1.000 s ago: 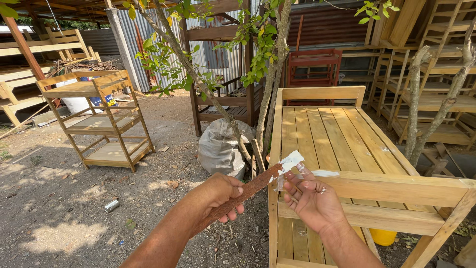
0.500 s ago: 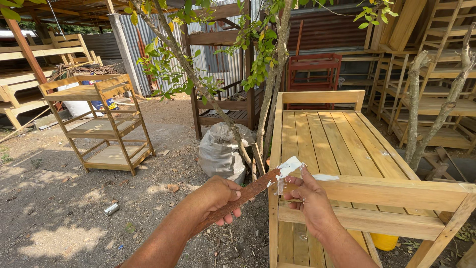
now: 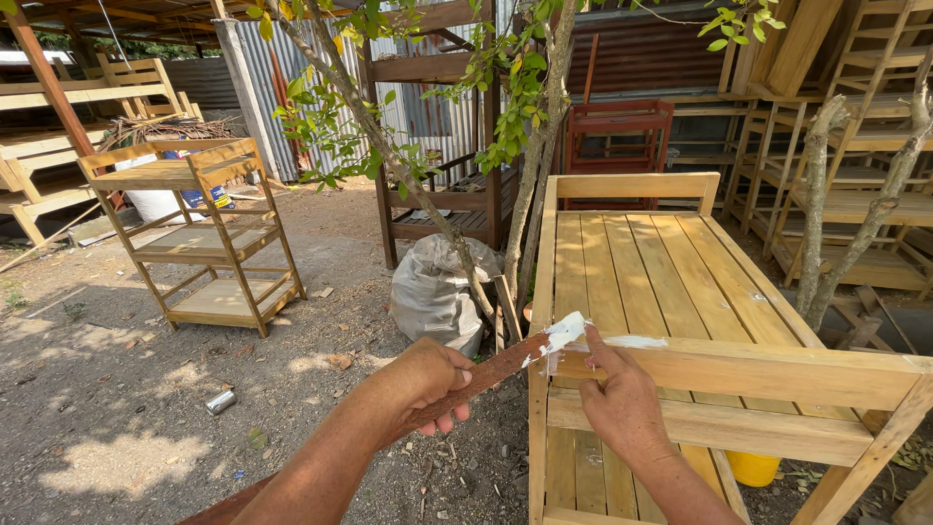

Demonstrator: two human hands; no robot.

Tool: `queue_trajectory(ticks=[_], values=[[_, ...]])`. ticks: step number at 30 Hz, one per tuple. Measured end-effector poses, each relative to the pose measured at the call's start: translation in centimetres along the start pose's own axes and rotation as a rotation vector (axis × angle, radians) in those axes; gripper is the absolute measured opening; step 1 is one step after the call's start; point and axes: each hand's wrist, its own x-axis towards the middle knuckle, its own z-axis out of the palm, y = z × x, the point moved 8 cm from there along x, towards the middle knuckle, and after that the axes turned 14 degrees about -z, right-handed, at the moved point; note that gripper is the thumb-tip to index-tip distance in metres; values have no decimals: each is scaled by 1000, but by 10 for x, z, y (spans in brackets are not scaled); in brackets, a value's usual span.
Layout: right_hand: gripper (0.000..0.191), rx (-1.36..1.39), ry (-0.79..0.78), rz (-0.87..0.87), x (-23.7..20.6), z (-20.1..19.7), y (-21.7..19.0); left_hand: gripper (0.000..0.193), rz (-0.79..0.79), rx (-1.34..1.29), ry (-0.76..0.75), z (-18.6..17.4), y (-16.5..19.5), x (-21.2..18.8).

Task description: The person holds a flat wooden applicator stick with a white substance and dabs it onto the joints and rails of an unfinished wooden bench frame, working along the front rail and corner joints one spot at a time. They move around the bench to reach different joints, reloading the applicator between spots.

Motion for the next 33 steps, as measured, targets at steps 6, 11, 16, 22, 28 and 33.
queue_trajectory(ticks=[6,11,16,22,28,33], values=[[55,728,67,182,-13,38,54,37,5,-75,10,-3,-2,4],[53,761,-145,528,-45,77,72,37,9,-96,17,-4,2,0],[66,536,-399,507,-50,96,55,37,15,-95,1,-3,7,-5],[70,151,-482,212,-31,101,49,37,20,-98,-3,-3,10,-8],[75,-234,-559,127,-33,100,42,37,14,-104,-2,-9,5,-8],[71,-332,-576,60,-30,102,30,38,35,-95,16,-14,4,-8]])
